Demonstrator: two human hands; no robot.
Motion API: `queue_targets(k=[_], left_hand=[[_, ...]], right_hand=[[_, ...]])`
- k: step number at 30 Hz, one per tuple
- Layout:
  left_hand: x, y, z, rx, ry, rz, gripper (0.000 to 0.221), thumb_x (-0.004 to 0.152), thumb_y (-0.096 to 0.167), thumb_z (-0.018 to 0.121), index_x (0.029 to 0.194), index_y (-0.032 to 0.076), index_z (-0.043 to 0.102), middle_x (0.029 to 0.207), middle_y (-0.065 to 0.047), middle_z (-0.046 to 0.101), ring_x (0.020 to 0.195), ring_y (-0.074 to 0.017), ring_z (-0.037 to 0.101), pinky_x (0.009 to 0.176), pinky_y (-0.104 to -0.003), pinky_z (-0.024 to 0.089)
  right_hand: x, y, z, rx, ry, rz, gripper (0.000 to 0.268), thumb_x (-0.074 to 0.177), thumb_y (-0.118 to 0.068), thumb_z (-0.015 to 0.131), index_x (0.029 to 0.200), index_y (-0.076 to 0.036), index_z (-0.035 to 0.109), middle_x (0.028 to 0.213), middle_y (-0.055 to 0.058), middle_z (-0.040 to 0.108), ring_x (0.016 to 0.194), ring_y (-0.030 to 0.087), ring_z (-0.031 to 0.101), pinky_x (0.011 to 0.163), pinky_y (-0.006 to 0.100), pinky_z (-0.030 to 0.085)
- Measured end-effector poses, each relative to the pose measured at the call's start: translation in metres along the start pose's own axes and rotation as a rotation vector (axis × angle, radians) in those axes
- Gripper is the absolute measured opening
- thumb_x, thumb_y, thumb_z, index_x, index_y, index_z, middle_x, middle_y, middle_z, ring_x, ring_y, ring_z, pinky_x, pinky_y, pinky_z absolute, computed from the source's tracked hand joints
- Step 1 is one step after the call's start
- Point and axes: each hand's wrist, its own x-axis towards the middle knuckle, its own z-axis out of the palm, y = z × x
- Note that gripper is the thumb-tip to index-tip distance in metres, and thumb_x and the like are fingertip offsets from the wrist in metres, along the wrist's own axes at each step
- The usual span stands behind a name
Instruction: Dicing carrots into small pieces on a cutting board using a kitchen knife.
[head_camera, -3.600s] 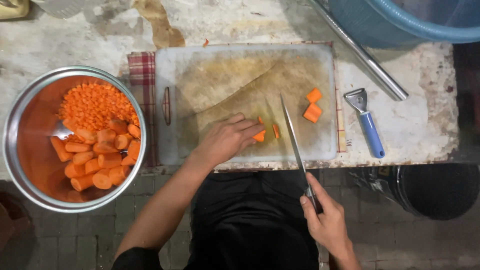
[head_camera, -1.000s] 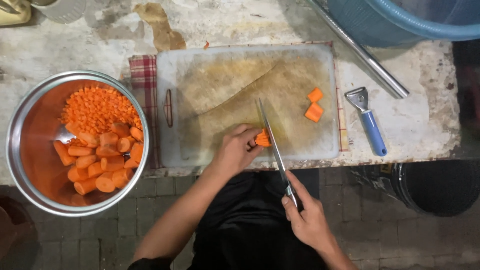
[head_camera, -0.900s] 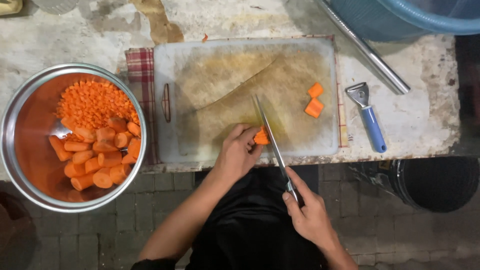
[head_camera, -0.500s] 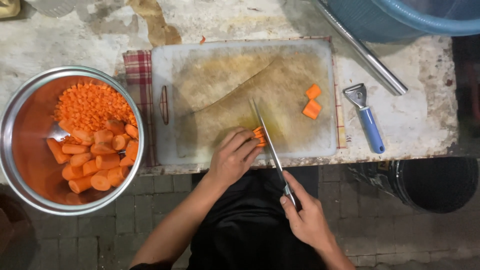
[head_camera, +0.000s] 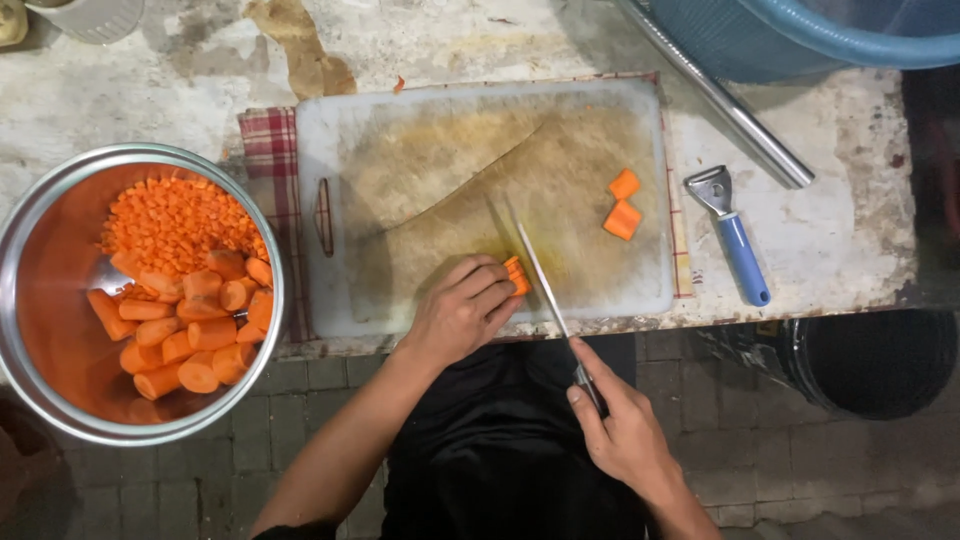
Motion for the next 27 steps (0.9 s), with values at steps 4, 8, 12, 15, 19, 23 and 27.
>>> queue_targets(k=[4, 8, 12, 15, 19, 23, 27], left_hand=[[-0.002, 0.003, 0.002, -0.065, 0.017, -0.034, 0.008, 0.092, 0.004, 0.070, 0.092, -0.004, 0.068, 0.099, -0.015, 0.063, 0.088, -0.0277, 0.062, 0.091, -0.039, 0.054], [0.000, -0.001, 0.004, -0.087, 0.026, -0.049, 0.007, 0.089, 0.004, 0.073, 0.091, -0.002, 0.070, 0.097, -0.013, 0.068, 0.088, -0.0241, 0.064, 0.090, -0.036, 0.054], [-0.001, -0.003, 0.003, -0.126, 0.011, -0.060, 0.009, 0.090, 0.003, 0.072, 0.092, -0.005, 0.069, 0.098, -0.016, 0.067, 0.088, -0.0257, 0.064, 0.091, -0.037, 0.054], [0.001, -0.005, 0.003, -0.135, 0.011, -0.039, 0.008, 0.090, 0.002, 0.072, 0.091, -0.005, 0.069, 0.099, -0.018, 0.067, 0.088, -0.0265, 0.065, 0.092, -0.039, 0.053], [0.002, -0.006, 0.001, -0.145, 0.000, -0.048, 0.008, 0.089, 0.002, 0.073, 0.091, -0.005, 0.070, 0.097, -0.017, 0.068, 0.089, -0.0256, 0.066, 0.090, -0.038, 0.054], [0.002, -0.009, 0.003, -0.149, 0.010, -0.051, 0.008, 0.088, 0.001, 0.075, 0.093, -0.005, 0.071, 0.098, -0.016, 0.069, 0.090, -0.0240, 0.066, 0.093, -0.038, 0.054], [0.001, -0.010, 0.002, -0.171, -0.016, -0.072, 0.006, 0.088, 0.000, 0.075, 0.092, -0.004, 0.072, 0.098, -0.014, 0.069, 0.090, -0.0219, 0.066, 0.096, -0.038, 0.053]], right_hand=[[-0.008, -0.002, -0.003, -0.071, -0.039, 0.020, 0.057, 0.097, -0.026, 0.048, 0.151, -0.014, 0.037, 0.073, -0.001, 0.059, 0.053, 0.012, 0.045, 0.055, 0.030, 0.041], [-0.005, -0.002, -0.004, -0.107, -0.092, 0.035, 0.058, 0.098, -0.027, 0.047, 0.154, -0.019, 0.033, 0.065, -0.001, 0.050, 0.055, 0.014, 0.043, 0.054, 0.032, 0.038], [-0.004, 0.003, -0.003, -0.091, -0.119, 0.062, 0.057, 0.098, -0.028, 0.047, 0.153, -0.021, 0.034, 0.070, -0.002, 0.060, 0.055, 0.013, 0.049, 0.056, 0.029, 0.043], [-0.002, 0.005, -0.004, -0.118, -0.137, 0.057, 0.058, 0.098, -0.027, 0.047, 0.154, -0.021, 0.032, 0.069, -0.002, 0.061, 0.055, 0.013, 0.049, 0.053, 0.031, 0.042], [-0.004, 0.005, -0.004, -0.121, -0.146, 0.084, 0.059, 0.097, -0.026, 0.048, 0.153, -0.022, 0.032, 0.071, -0.003, 0.063, 0.055, 0.013, 0.050, 0.055, 0.030, 0.045], [-0.003, 0.015, 0.000, -0.176, -0.158, 0.012, 0.060, 0.099, -0.024, 0.047, 0.155, -0.022, 0.026, 0.074, -0.003, 0.058, 0.058, 0.015, 0.050, 0.052, 0.031, 0.044], [0.003, 0.013, 0.000, -0.177, -0.184, 0.031, 0.060, 0.099, -0.022, 0.048, 0.155, -0.024, 0.026, 0.075, 0.000, 0.058, 0.058, 0.017, 0.051, 0.054, 0.031, 0.046]])
